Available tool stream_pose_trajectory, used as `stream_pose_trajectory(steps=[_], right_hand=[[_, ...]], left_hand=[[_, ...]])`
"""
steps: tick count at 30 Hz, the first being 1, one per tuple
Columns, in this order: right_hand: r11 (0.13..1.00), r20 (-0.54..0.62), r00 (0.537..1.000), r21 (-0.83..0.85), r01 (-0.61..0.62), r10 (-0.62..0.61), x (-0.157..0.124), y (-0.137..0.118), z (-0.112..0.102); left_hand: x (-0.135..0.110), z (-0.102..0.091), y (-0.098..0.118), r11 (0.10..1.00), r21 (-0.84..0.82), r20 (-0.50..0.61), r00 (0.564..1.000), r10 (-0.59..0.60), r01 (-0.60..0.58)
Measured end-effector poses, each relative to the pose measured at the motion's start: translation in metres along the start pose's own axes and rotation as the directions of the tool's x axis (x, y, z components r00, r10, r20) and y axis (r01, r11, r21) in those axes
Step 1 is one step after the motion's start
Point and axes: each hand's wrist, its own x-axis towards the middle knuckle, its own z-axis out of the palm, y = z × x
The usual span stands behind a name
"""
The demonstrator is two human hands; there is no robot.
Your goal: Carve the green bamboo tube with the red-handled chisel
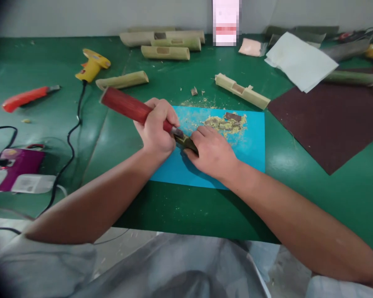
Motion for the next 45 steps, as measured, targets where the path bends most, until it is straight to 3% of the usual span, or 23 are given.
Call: stream_pose_trajectory(steps=[10,17,23,25,29,38,45], right_hand=[[0.999,-0.012,1.0,-0.023,0.028,-0.028,0.0,0.0,0.001],[0.999,-0.024,0.999,-0.009,0.046,-0.046,-0.001,0.001,0.002],[0.998,-0.025,0.998,-0.012,0.062,-0.062,-0.001,0.001,0.003],[0.998,-0.025,0.998,-0.016,0.065,-0.065,-0.001,0.001,0.004],[0.996,-0.038,0.996,-0.031,0.083,-0.084,-0.001,0.001,0.005],[0.995,-0.037,0.994,-0.03,0.097,-0.098,-0.002,0.001,0.006],[0.997,-0.044,0.996,0.015,0.073,-0.073,-0.003,-0.001,0.007]], left_hand=[[-0.004,0.0,0.005,0.999,0.045,0.088,0.996,-0.03,0.027],[-0.002,-0.001,-0.002,0.996,0.07,0.085,0.995,0.049,-0.055],[0.002,-0.003,-0.012,0.983,-0.012,0.096,0.978,0.183,-0.182],[0.0,-0.003,-0.008,0.995,0.013,0.1,0.99,0.099,-0.1],[-0.005,-0.003,0.001,0.994,0.087,0.125,0.99,0.06,-0.071],[-0.001,-0.008,0.001,0.952,0.197,0.302,0.938,0.169,-0.234],[-0.004,-0.006,0.005,0.985,0.16,0.175,0.984,0.039,-0.068]])
